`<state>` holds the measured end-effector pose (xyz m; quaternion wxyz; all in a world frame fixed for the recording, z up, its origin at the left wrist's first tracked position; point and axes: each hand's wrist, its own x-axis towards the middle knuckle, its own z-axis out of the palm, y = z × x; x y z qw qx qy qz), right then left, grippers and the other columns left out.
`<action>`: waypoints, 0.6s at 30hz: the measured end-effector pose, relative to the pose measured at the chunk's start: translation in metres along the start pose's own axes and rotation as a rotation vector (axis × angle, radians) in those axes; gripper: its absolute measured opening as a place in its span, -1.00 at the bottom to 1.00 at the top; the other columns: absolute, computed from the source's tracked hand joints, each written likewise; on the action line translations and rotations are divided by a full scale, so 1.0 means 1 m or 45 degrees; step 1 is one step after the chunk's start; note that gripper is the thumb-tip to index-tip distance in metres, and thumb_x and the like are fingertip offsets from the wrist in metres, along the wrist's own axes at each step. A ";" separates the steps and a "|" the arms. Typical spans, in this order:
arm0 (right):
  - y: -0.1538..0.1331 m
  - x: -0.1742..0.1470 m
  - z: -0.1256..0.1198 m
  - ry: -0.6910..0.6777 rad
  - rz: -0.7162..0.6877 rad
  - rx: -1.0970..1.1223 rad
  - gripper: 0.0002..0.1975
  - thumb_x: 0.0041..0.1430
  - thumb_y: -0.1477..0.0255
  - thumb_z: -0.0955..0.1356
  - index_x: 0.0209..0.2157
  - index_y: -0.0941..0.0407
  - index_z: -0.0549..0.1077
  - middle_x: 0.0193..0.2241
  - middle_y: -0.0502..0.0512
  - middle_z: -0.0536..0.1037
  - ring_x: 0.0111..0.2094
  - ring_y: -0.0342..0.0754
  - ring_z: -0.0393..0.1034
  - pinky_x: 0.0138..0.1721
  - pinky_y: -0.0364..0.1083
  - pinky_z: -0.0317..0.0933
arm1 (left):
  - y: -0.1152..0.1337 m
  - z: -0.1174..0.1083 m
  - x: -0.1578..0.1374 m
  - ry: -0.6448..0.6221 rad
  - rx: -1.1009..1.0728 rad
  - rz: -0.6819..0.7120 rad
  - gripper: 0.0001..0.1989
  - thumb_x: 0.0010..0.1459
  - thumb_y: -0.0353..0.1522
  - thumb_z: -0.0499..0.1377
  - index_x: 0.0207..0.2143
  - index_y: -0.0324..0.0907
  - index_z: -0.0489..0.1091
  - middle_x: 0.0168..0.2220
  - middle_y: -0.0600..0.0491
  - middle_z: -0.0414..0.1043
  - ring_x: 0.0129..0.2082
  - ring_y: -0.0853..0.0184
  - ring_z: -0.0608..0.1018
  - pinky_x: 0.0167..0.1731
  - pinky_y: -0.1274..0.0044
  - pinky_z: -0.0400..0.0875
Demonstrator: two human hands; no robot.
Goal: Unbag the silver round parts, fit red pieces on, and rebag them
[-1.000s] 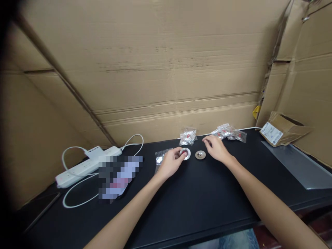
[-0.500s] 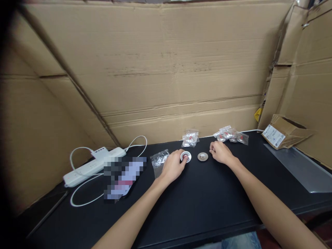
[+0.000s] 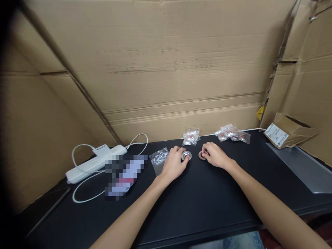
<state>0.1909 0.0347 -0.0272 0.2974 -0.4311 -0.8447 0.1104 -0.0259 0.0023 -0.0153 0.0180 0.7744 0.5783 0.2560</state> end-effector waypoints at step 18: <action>-0.025 0.007 0.007 0.311 0.186 0.779 -0.86 0.11 0.36 0.38 -0.33 0.12 0.38 -0.42 0.03 0.49 -0.40 -0.08 0.44 -0.35 -0.12 0.32 | 0.025 -0.012 -0.004 -0.100 -0.789 0.060 -0.79 0.20 -0.25 0.10 -0.29 -0.18 0.46 -0.49 0.05 0.47 -0.50 0.33 0.47 -0.46 0.53 0.29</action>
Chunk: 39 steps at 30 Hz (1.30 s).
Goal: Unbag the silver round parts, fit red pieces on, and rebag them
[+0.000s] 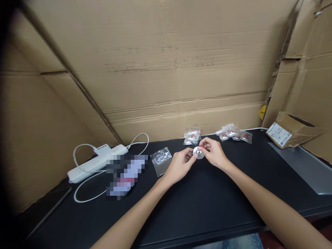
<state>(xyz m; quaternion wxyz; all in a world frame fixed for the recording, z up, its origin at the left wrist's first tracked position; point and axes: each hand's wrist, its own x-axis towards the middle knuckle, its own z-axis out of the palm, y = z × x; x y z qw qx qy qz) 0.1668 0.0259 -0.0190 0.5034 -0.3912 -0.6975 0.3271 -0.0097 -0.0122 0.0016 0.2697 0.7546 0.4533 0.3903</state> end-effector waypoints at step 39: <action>-0.018 -0.007 0.010 0.029 -0.110 -0.116 -0.83 0.15 0.38 0.37 -0.28 0.09 0.61 -0.37 0.12 0.60 -0.38 -0.03 0.49 -0.32 -0.06 0.38 | 0.002 -0.002 0.001 0.192 -0.235 -0.165 -0.88 0.12 -0.34 0.11 -0.37 -0.19 0.41 -0.52 0.06 0.49 -0.55 0.36 0.53 -0.58 0.61 0.35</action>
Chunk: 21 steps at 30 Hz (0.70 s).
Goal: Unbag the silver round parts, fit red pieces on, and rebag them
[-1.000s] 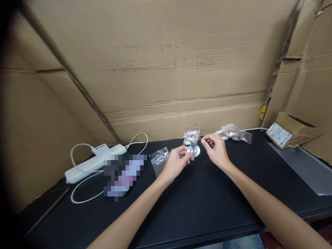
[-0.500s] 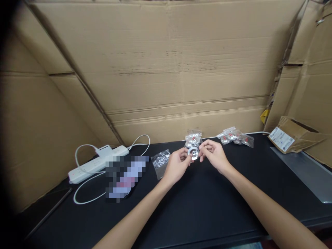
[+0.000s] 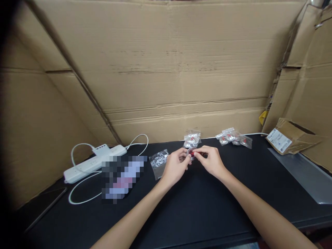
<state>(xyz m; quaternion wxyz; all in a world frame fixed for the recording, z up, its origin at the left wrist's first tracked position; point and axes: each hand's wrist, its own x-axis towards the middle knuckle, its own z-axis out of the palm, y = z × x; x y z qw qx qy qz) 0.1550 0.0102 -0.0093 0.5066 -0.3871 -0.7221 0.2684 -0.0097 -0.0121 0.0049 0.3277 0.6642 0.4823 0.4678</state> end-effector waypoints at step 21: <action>-0.010 -0.003 0.000 0.036 -0.166 -0.301 -0.88 0.18 0.49 0.31 -0.33 0.09 0.50 -0.38 0.08 0.55 -0.43 -0.07 0.41 -0.36 -0.08 0.29 | -0.008 0.005 0.003 -0.042 -0.342 -0.060 -0.79 0.03 -0.33 0.25 -0.27 -0.26 0.45 -0.35 -0.03 0.53 -0.36 0.26 0.60 -0.37 0.44 0.59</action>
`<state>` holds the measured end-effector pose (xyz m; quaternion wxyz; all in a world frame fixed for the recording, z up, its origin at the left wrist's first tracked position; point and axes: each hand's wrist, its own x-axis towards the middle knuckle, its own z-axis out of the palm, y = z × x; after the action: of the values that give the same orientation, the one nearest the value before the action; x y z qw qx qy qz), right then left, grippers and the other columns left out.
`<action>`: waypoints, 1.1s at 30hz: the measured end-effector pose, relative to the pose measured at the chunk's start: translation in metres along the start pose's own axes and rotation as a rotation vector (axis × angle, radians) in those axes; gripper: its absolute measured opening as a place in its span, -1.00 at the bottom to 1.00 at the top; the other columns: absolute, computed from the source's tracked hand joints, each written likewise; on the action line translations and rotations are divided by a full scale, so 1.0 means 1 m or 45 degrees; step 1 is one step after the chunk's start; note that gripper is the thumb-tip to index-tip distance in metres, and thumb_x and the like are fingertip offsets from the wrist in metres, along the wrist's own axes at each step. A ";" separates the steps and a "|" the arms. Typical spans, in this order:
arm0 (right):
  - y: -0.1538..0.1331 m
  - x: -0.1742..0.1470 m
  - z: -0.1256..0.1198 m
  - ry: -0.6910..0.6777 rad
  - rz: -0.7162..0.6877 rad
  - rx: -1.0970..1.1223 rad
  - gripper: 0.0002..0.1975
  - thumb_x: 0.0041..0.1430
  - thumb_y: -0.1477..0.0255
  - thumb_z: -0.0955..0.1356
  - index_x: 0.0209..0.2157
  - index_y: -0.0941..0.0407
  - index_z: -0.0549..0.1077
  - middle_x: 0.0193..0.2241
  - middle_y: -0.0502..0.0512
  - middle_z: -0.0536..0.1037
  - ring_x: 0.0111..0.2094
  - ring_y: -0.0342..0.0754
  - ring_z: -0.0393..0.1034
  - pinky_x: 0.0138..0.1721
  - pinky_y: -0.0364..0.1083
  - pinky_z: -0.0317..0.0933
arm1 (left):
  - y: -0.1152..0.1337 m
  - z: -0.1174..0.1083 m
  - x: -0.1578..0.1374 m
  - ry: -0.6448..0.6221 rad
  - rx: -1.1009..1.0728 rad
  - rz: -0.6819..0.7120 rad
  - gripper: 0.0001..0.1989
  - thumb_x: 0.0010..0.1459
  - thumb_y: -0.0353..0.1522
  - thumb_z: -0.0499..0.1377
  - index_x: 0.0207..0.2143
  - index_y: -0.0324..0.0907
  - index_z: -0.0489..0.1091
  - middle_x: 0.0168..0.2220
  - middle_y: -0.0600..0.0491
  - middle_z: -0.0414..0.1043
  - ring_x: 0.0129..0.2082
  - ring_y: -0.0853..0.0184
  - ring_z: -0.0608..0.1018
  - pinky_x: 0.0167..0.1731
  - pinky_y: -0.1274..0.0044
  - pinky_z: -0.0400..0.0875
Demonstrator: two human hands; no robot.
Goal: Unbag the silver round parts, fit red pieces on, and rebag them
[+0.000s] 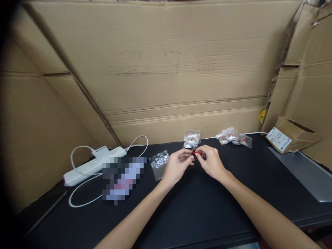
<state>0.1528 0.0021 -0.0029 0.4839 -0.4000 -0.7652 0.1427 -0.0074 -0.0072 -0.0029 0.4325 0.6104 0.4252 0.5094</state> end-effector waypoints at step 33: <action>-0.004 -0.003 0.007 0.050 0.025 0.073 -0.89 0.20 0.44 0.29 -0.38 0.09 0.45 -0.43 0.08 0.51 -0.42 -0.06 0.39 -0.33 -0.07 0.30 | -0.001 0.001 0.002 -0.031 -0.311 -0.133 -0.76 0.01 -0.26 0.29 -0.37 -0.25 0.39 -0.45 0.04 0.46 -0.47 0.37 0.54 -0.30 0.45 0.53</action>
<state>0.1459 -0.0016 -0.0057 0.5087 -0.3961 -0.7472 0.1614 -0.0063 -0.0051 -0.0039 0.5346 0.5364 0.3859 0.5269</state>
